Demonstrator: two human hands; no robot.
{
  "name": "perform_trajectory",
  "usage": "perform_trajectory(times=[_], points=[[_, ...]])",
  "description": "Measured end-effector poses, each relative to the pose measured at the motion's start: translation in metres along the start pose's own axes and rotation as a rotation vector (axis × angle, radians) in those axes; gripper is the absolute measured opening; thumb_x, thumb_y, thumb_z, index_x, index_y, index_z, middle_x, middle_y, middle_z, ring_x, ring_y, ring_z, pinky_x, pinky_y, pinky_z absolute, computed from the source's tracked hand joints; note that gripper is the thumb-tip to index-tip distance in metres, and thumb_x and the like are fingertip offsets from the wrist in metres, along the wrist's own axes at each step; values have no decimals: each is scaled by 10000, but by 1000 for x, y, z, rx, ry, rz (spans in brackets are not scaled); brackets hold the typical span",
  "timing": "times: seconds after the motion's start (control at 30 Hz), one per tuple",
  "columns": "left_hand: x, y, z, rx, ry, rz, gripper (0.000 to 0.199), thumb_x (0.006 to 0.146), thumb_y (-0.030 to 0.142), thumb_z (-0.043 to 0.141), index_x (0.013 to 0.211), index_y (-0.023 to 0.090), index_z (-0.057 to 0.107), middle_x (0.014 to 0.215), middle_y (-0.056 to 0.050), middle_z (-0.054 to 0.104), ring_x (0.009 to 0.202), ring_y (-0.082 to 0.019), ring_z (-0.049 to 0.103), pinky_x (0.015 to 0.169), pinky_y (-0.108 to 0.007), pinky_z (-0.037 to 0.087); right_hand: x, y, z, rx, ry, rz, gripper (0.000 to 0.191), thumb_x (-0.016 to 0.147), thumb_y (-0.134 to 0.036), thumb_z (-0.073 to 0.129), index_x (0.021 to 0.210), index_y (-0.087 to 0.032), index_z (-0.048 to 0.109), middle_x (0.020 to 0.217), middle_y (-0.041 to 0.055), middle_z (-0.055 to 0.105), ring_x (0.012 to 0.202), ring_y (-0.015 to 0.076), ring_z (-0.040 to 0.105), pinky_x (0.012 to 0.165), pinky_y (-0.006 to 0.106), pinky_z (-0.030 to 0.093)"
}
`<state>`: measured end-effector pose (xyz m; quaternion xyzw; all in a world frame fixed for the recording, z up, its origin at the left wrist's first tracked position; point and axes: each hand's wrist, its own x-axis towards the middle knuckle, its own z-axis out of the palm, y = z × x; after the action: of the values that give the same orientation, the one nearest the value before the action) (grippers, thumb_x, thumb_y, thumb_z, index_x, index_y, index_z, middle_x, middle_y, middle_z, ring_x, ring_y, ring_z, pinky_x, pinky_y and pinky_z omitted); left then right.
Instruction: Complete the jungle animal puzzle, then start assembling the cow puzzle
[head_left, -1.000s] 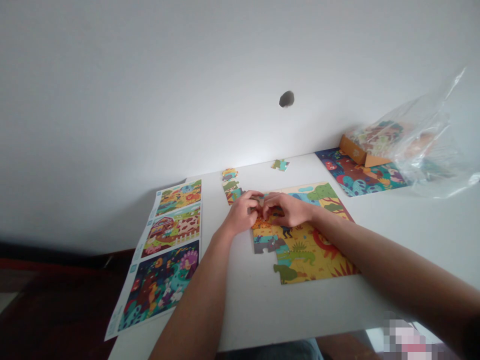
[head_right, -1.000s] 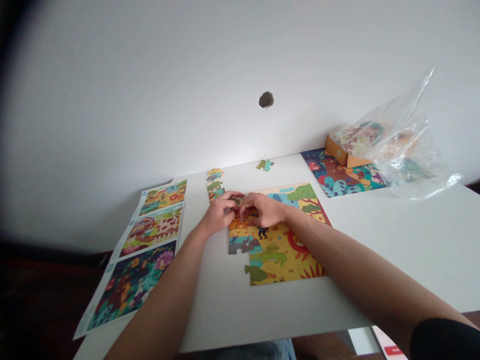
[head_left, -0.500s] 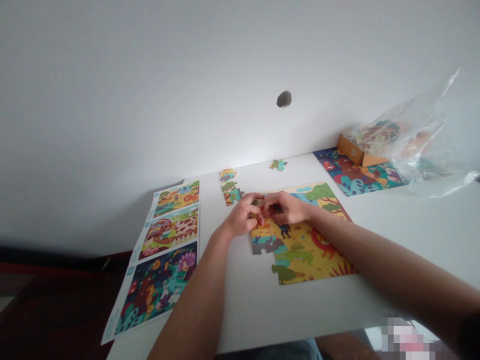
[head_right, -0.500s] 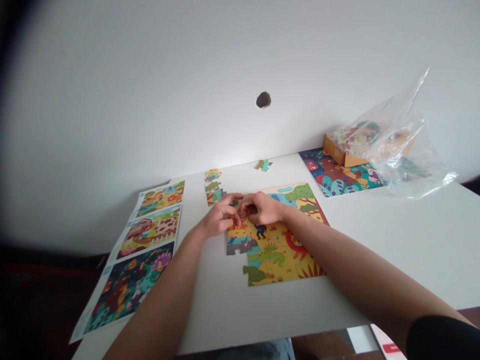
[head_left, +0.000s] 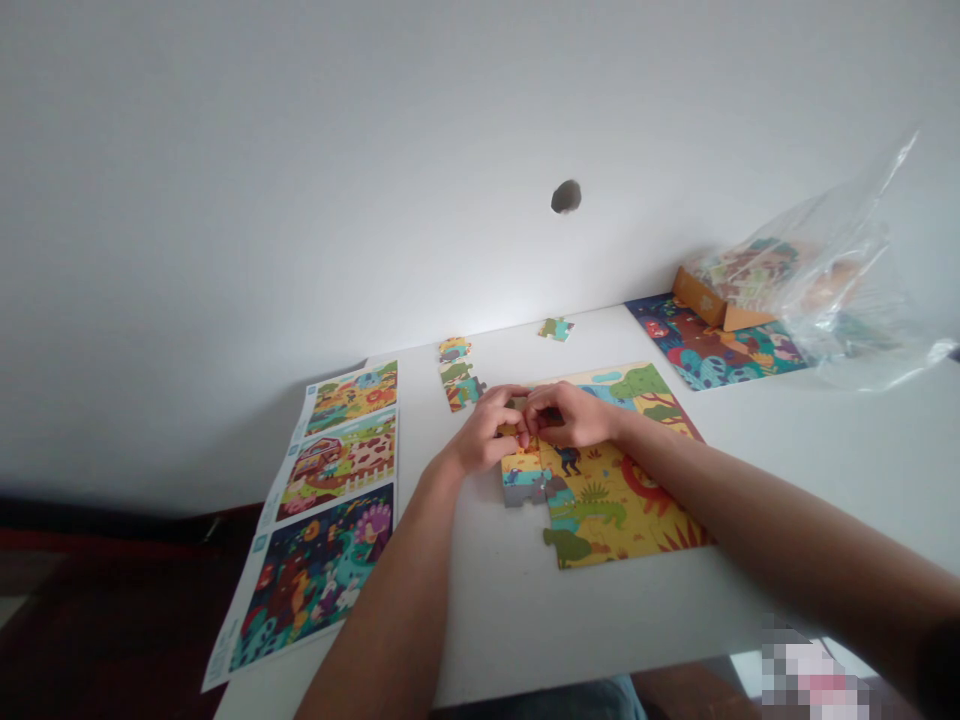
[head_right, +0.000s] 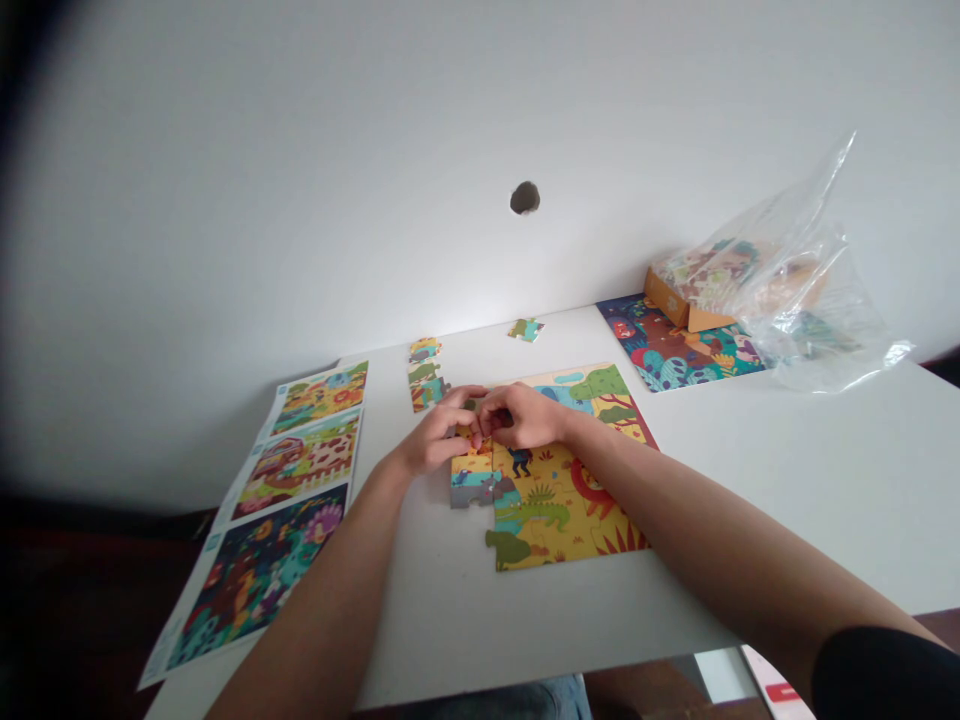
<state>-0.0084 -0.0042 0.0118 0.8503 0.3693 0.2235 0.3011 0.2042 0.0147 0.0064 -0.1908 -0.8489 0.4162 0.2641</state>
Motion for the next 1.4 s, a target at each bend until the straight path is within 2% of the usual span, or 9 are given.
perform_trajectory(times=[0.17, 0.33, 0.67, 0.83, 0.93, 1.1, 1.17, 1.27, 1.4], points=[[-1, -4, 1, -37, 6, -12, 46, 705, 190, 667, 696, 193, 712, 1288, -68, 574, 1266, -298, 490, 1139, -454, 327, 0, 2, 1, -6, 6, 25, 166, 669, -51, 545, 761, -140, 650, 699, -23, 573, 620, 96, 494, 577, 209, 393], [-2, -2, 0, -33, -7, -20, 25, 693, 182, 679, 683, 187, 702, 1288, -80, 571, 1283, -307, 477, 1125, -453, 349, 0, 3, 1, -31, -2, 8, 70, 693, -95, 604, 729, -151, 624, 701, -21, 574, 644, 104, 496, 606, 218, 400], [-2, 6, 0, 5, 20, -18, 84, 648, 132, 718, 592, 186, 686, 1299, -77, 568, 1239, -292, 523, 1105, -441, 387, 1, 4, 4, -79, 14, -48, 142, 672, -58, 575, 741, -161, 643, 697, -22, 572, 635, 107, 498, 617, 226, 408], [-2, 4, 0, -1, 11, -11, 152, 631, 135, 738, 513, 176, 651, 1309, -71, 567, 1227, -302, 539, 1085, -428, 406, 0, 5, 3, -91, -9, -54, 79, 709, -98, 613, 742, -164, 644, 752, 1, 642, 676, 123, 535, 674, 247, 435], [-2, 5, -2, 4, 5, -13, 170, 626, 129, 735, 489, 173, 643, 1315, -64, 573, 1220, -304, 548, 1077, -418, 413, 1, 6, 3, -126, -40, -100, 60, 712, -145, 680, 765, -169, 661, 803, 19, 680, 740, 148, 573, 763, 281, 455], [-2, 8, -1, 17, 18, -6, 177, 635, 149, 717, 485, 173, 627, 1307, -63, 587, 1213, -300, 555, 1039, -410, 445, 3, 7, 2, -184, -65, -172, 109, 721, -226, 748, 770, -175, 665, 844, 41, 691, 835, 183, 603, 855, 324, 447], [-2, 8, 0, 17, 56, 3, 164, 662, 153, 684, 509, 176, 628, 1266, -70, 611, 1163, -280, 586, 1000, -399, 469, 4, 6, 2, -209, -69, -164, 123, 727, -243, 748, 776, -175, 658, 852, 48, 687, 847, 191, 600, 855, 332, 444], [-1, 8, 2, 21, 184, 29, 191, 727, 165, 612, 537, 179, 604, 1137, -76, 665, 1033, -236, 638, 924, -368, 495, 3, 6, 1, -257, -58, -121, 179, 703, -272, 763, 788, -172, 641, 814, 42, 659, 810, 194, 581, 819, 331, 441], [-1, 6, 1, 101, 374, 3, 258, 795, 189, 555, 539, 185, 519, 775, -33, 649, 739, -158, 610, 729, -289, 476, 0, 4, 1, -242, -56, -82, 130, 694, -146, 681, 814, -174, 637, 753, 8, 617, 734, 162, 547, 759, 293, 433]])
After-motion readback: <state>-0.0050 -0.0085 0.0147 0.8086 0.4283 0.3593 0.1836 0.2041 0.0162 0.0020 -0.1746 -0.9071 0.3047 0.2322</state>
